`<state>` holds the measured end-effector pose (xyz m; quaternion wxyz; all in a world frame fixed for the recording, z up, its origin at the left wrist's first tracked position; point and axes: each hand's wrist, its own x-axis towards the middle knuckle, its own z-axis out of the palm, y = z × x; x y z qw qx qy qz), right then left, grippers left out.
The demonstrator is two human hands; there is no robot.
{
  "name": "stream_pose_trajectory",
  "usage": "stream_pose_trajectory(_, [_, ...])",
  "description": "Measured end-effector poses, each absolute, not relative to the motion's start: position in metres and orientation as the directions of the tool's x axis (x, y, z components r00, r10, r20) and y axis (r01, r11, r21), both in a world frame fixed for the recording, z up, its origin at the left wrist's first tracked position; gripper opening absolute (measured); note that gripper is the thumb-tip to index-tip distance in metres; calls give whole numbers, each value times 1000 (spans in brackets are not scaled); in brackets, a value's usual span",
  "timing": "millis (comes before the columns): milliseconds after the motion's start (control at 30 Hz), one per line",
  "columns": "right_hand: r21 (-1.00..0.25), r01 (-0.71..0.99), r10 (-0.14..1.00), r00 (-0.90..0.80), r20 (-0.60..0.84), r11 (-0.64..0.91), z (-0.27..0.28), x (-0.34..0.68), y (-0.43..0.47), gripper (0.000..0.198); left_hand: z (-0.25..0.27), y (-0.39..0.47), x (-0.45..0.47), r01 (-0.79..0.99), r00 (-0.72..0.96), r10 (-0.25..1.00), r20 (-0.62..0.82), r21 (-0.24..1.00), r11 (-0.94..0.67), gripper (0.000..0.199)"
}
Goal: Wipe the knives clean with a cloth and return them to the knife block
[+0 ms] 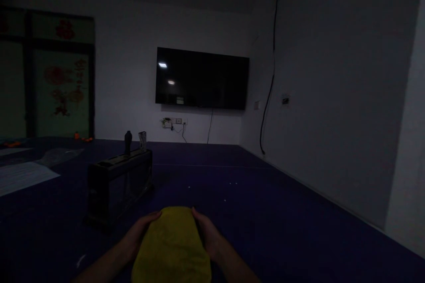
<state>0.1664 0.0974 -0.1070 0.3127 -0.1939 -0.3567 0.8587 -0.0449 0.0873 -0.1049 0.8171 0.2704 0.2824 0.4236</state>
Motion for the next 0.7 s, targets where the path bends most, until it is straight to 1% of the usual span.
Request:
stream_pose_trajectory(100, [-726, -407, 670, -736, -99, -554, -108, 166, 96, 51, -105, 87, -45, -538, 477, 847, -235, 683, 493, 23])
stream_pose_trajectory(233, [-736, -392, 669, -735, -111, -552, -107, 167, 94, 52, -105, 90, -46, -509, 538, 821, -192, 703, 497, 29])
stream_pose_trajectory(367, [-745, -384, 678, -725, -122, -545, -102, 167, 88, 47, -106, 90, -44, -516, 512, 842, -167, 724, 458, 34])
stream_pose_trajectory(467, [-753, -395, 712, -688, -136, -526, -101, 167, 84, 45, -108, 87, -39, -469, 474, 864, -169, 783, 410, 37])
stream_pose_trajectory(500, [-754, -400, 723, -676, -141, -521, -102, 168, 83, 46, -108, 87, -38, -440, 431, 887, -165, 819, 367, 39])
stream_pose_trajectory(567, [-750, -406, 731, -667, -148, -522, -105, 169, 85, 48, -104, 87, -38, -346, 267, 956, -119, 914, 211, 42])
stream_pose_trajectory(633, [-741, -403, 722, -674, -156, -537, -110, 170, 89, 49, -93, 89, -41, -192, 43, 999, 25, 981, -16, 43])
stream_pose_trajectory(667, [-733, -403, 713, -682, -159, -548, -112, 170, 91, 49, -83, 91, -43, -99, -59, 990, 127, 986, -132, 43])
stream_pose_trajectory(700, [-724, -408, 708, -689, -155, -556, -113, 170, 93, 48, -71, 94, -47, -30, -127, 964, 232, 971, -238, 42])
